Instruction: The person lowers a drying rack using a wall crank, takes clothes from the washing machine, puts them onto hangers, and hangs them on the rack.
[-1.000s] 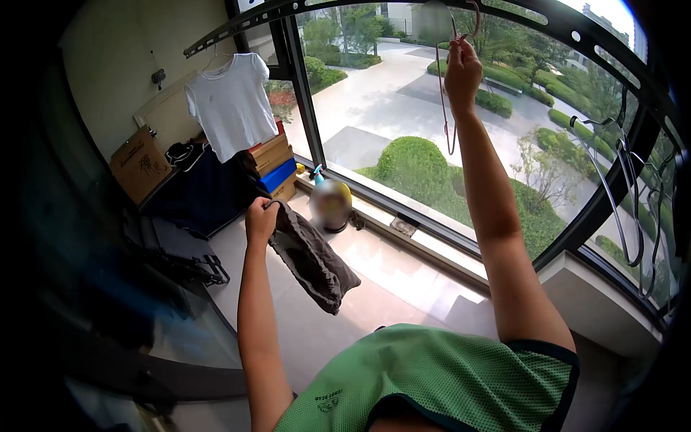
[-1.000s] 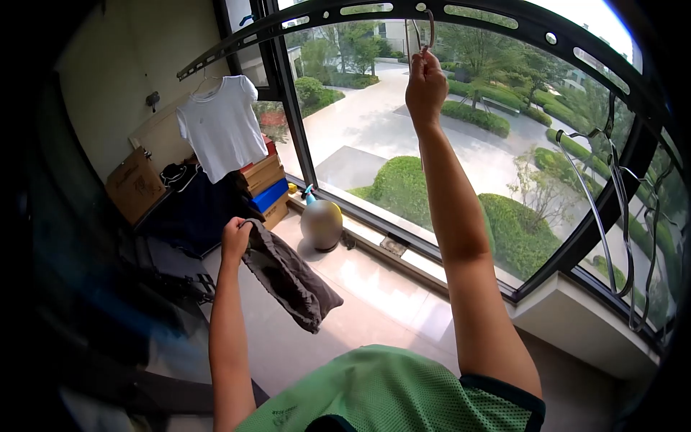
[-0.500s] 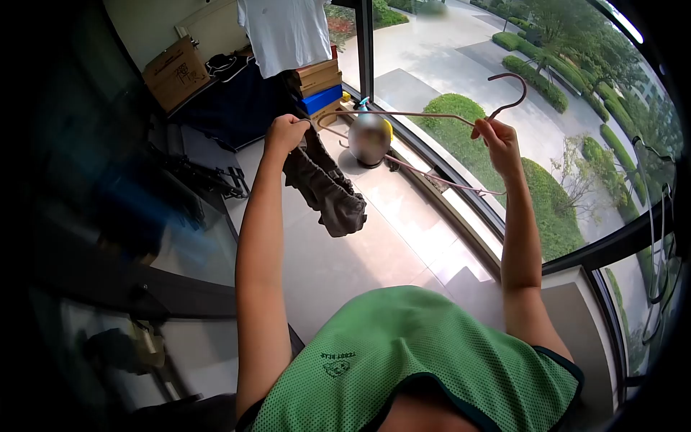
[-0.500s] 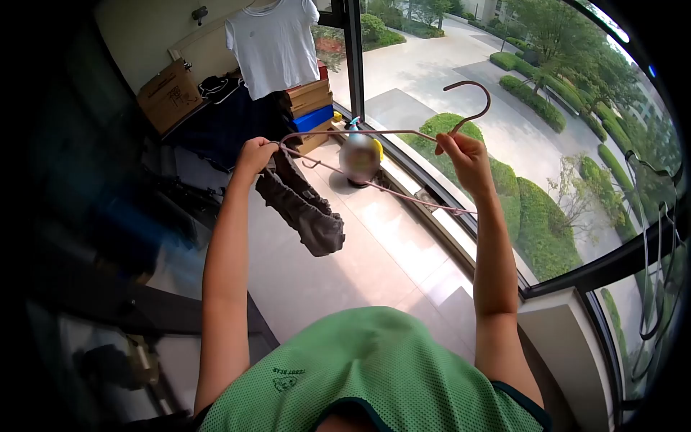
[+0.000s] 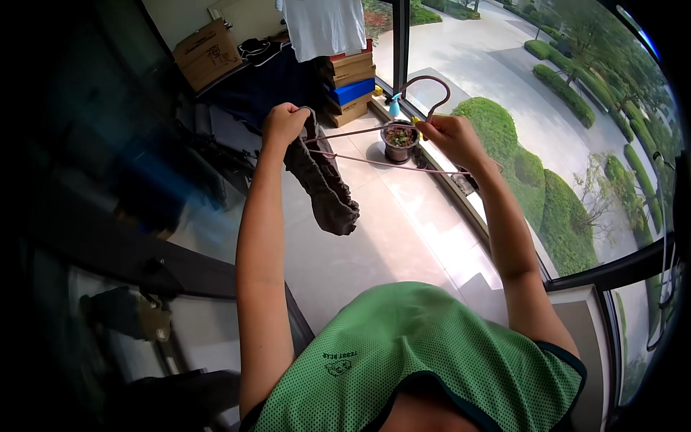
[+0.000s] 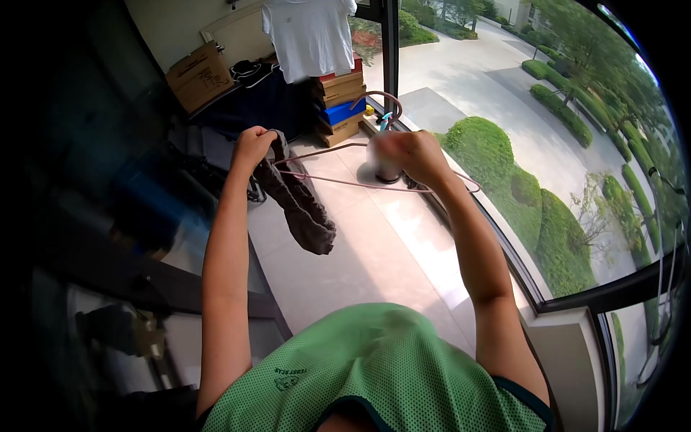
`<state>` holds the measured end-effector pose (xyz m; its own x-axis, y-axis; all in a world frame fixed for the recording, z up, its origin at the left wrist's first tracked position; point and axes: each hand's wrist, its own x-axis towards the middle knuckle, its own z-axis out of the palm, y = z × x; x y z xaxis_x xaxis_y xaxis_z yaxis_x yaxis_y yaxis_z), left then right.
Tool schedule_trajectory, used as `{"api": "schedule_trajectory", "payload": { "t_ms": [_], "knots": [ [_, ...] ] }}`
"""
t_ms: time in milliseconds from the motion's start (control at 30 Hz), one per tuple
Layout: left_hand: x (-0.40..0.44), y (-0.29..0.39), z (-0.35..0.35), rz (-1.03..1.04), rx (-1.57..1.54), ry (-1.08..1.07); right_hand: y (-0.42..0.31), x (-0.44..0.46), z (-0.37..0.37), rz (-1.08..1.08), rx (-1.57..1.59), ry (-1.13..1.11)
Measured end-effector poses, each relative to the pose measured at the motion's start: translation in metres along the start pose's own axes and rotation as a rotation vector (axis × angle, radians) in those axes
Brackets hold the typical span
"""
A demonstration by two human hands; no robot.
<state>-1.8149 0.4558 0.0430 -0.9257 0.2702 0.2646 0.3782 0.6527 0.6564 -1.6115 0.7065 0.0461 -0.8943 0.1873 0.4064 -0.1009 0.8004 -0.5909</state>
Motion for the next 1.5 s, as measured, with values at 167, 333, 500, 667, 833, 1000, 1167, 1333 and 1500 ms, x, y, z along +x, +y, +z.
{"api": "schedule_trajectory", "payload": {
  "t_ms": [167, 333, 500, 667, 833, 1000, 1167, 1333, 1500],
  "knots": [
    [-0.001, 0.004, 0.001, 0.061, 0.178, 0.082, -0.040, 0.022, 0.010, 0.279, -0.006, -0.083],
    [0.002, -0.009, -0.002, -0.028, 0.222, 0.074, -0.052, 0.019, -0.013, 0.257, -0.108, -0.116],
    [0.004, -0.011, 0.007, -0.083, 0.339, -0.037, -0.041, 0.016, -0.001, 0.167, -0.017, -0.147],
    [0.002, -0.007, 0.030, -0.041, 0.310, -0.086, -0.042, 0.013, 0.032, 0.098, -0.210, 0.039],
    [-0.008, 0.016, 0.020, 0.097, 0.282, -0.199, -0.026, 0.026, 0.032, 0.040, -0.285, 0.046],
    [0.005, -0.002, 0.016, 0.067, 0.294, -0.190, -0.019, 0.033, 0.008, -0.002, -0.257, 0.068],
    [-0.002, 0.001, 0.024, 0.014, 0.189, -0.157, -0.026, 0.031, 0.017, -0.006, -0.173, -0.004],
    [-0.009, 0.016, 0.020, 0.046, 0.192, -0.219, -0.028, 0.039, 0.028, -0.028, -0.161, -0.054],
    [-0.010, 0.013, 0.017, 0.223, 0.009, -0.384, -0.004, 0.053, 0.019, 0.009, -0.087, 0.100]
  ]
}}
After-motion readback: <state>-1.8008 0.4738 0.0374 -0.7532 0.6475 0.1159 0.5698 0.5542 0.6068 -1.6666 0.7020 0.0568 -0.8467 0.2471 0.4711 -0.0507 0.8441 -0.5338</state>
